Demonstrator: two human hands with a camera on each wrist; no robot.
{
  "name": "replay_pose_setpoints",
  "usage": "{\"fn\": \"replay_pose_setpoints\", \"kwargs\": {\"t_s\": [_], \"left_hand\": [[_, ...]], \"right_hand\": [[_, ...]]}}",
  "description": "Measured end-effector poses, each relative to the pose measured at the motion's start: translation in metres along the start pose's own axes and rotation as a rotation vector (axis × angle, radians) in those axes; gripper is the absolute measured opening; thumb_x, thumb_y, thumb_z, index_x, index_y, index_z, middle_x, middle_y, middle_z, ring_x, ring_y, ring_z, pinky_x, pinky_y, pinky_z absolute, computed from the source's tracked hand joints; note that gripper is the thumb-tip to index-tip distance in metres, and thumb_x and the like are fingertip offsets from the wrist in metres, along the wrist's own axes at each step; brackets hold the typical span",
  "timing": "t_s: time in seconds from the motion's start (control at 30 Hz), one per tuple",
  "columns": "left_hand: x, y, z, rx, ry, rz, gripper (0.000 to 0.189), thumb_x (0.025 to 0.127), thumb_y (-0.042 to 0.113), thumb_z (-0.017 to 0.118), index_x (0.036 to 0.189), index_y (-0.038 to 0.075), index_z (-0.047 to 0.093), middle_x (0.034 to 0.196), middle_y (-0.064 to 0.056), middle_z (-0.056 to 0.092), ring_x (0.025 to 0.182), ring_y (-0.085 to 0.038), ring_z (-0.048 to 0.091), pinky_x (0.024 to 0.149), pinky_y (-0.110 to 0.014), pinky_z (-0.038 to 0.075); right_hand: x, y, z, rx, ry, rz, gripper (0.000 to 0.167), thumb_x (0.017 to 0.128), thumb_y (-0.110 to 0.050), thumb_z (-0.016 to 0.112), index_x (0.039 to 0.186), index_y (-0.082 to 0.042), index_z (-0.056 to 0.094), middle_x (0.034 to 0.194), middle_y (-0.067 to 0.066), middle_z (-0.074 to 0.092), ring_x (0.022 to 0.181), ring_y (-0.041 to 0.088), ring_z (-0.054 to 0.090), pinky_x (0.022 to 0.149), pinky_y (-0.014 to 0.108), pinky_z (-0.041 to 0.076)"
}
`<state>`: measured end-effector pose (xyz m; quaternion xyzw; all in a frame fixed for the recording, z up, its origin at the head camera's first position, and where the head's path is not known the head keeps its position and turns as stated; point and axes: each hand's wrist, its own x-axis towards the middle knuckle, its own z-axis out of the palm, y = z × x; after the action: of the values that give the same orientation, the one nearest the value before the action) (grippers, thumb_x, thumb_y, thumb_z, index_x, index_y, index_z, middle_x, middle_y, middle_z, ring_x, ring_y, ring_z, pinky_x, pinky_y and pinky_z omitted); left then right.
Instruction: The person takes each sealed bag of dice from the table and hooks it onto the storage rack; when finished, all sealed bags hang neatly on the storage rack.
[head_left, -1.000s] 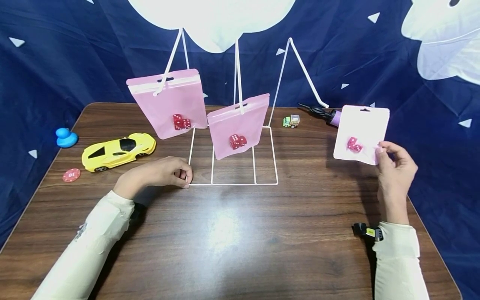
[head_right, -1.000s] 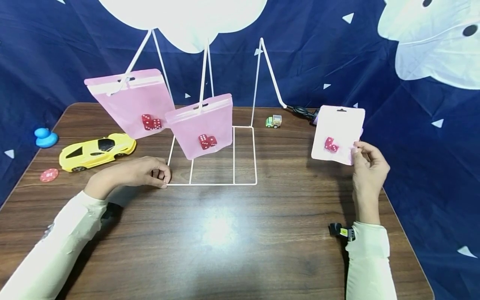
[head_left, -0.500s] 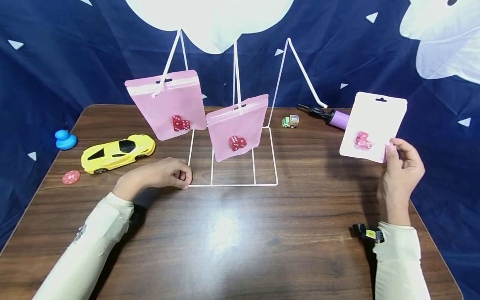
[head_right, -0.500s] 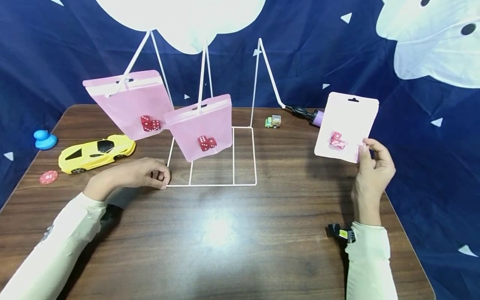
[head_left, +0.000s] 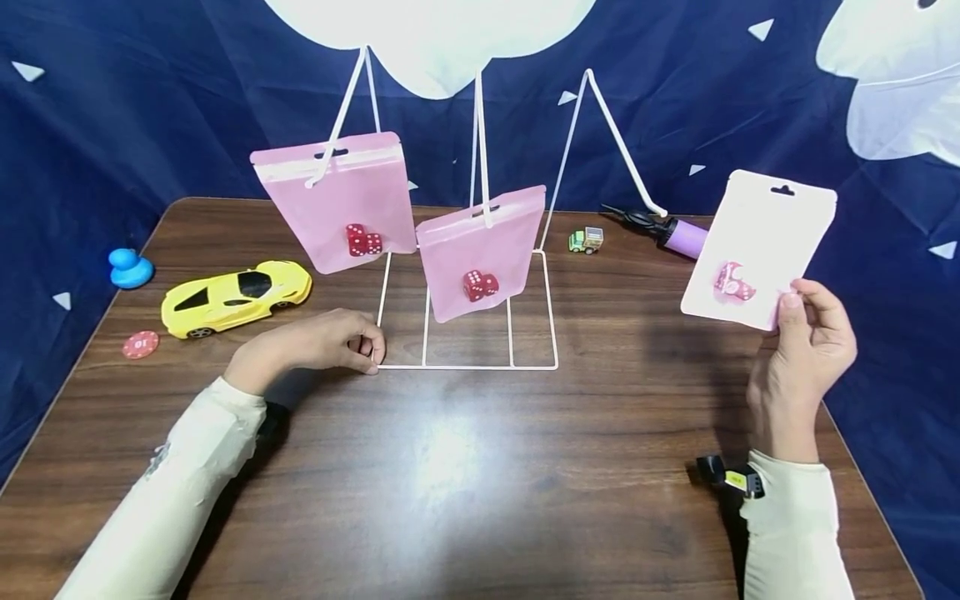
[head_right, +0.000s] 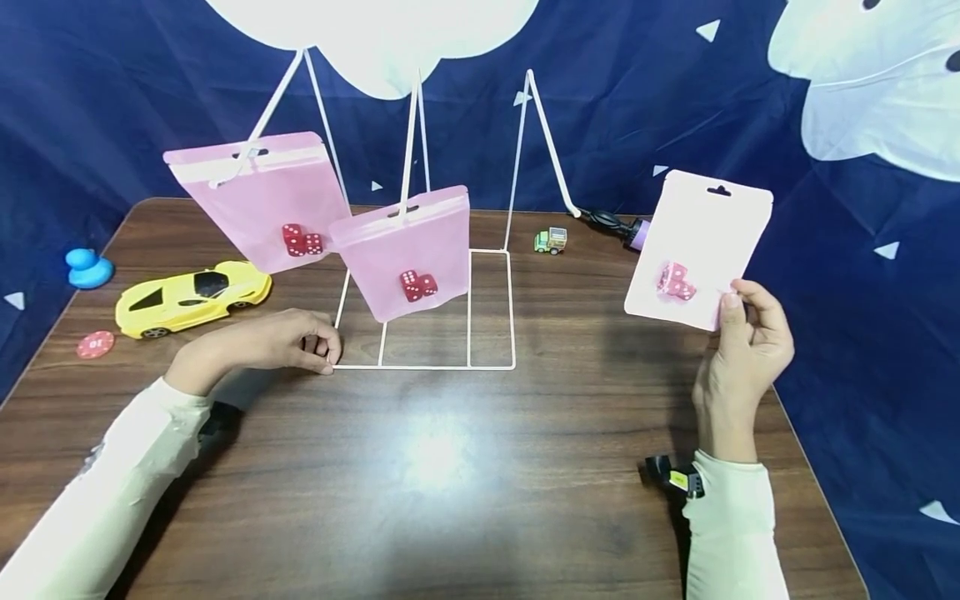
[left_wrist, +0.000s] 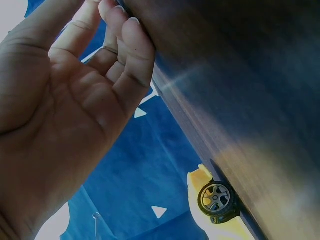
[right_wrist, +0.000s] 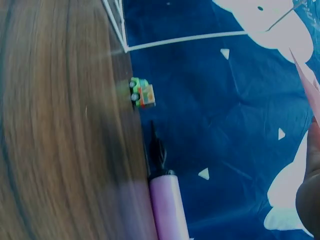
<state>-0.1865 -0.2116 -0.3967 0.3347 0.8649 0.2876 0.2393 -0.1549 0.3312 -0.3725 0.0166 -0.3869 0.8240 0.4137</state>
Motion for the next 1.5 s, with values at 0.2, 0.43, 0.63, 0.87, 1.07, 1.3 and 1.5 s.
{"fn": "replay_pose_setpoints", "kwargs": {"t_s": [0.2,0.43,0.63,0.87,1.07,1.3,1.5], "left_hand": [[0.000,0.000,-0.002,0.009,0.000,-0.005,0.018,0.091,0.010,0.085,0.085,0.021,0.072,0.083,0.007,0.053,0.077,-0.012,0.053,0.071,-0.028,0.045],[0.001,-0.001,0.000,0.010,0.001,-0.002,0.018,0.091,0.011,0.085,0.085,0.022,0.072,0.083,0.007,0.053,0.078,-0.012,0.053,0.072,-0.028,0.044],[0.002,0.000,0.000,0.016,0.005,0.007,0.019,0.090,0.008,0.084,0.085,0.022,0.072,0.083,0.008,0.054,0.078,-0.011,0.053,0.072,-0.028,0.045],[0.001,0.000,-0.001,0.019,0.003,0.006,0.019,0.090,0.008,0.084,0.085,0.022,0.072,0.083,0.008,0.053,0.078,-0.011,0.053,0.072,-0.027,0.045],[0.000,-0.001,0.000,0.024,0.007,0.009,0.019,0.090,0.008,0.084,0.085,0.022,0.072,0.082,0.008,0.053,0.078,-0.010,0.052,0.072,-0.028,0.044],[0.001,-0.001,0.000,0.026,0.011,0.013,0.019,0.091,0.008,0.084,0.085,0.022,0.072,0.082,0.008,0.054,0.077,-0.010,0.052,0.071,-0.027,0.044],[0.001,-0.002,0.000,0.022,0.013,0.019,0.019,0.091,0.009,0.084,0.086,0.022,0.072,0.082,0.008,0.053,0.077,-0.010,0.052,0.071,-0.028,0.044]], "right_hand": [[-0.009,-0.001,0.009,0.038,-0.035,0.011,0.024,0.089,0.027,0.069,0.112,0.031,0.061,0.091,0.029,0.068,0.080,0.031,0.067,0.066,0.031,0.061],[-0.018,-0.005,0.019,0.099,-0.053,-0.011,0.025,0.089,0.027,0.068,0.112,0.032,0.059,0.086,0.028,0.067,0.073,0.026,0.064,0.063,0.029,0.058],[-0.026,-0.007,0.028,0.139,-0.062,-0.021,0.023,0.089,0.028,0.065,0.110,0.032,0.058,0.084,0.027,0.066,0.071,0.025,0.063,0.063,0.029,0.058],[-0.039,-0.010,0.037,0.233,-0.082,0.037,0.020,0.091,0.029,0.063,0.110,0.031,0.057,0.089,0.031,0.068,0.076,0.030,0.069,0.068,0.035,0.062],[-0.051,-0.017,0.048,0.293,-0.101,0.055,0.024,0.087,0.028,0.068,0.107,0.030,0.057,0.089,0.031,0.068,0.076,0.031,0.071,0.069,0.037,0.063],[-0.065,-0.024,0.060,0.289,-0.143,0.052,0.026,0.085,0.026,0.071,0.106,0.030,0.056,0.088,0.031,0.069,0.078,0.032,0.071,0.071,0.037,0.063],[-0.077,-0.024,0.065,0.267,-0.159,0.043,0.022,0.086,0.029,0.068,0.105,0.031,0.057,0.098,0.031,0.070,0.085,0.032,0.072,0.075,0.036,0.063]]}}
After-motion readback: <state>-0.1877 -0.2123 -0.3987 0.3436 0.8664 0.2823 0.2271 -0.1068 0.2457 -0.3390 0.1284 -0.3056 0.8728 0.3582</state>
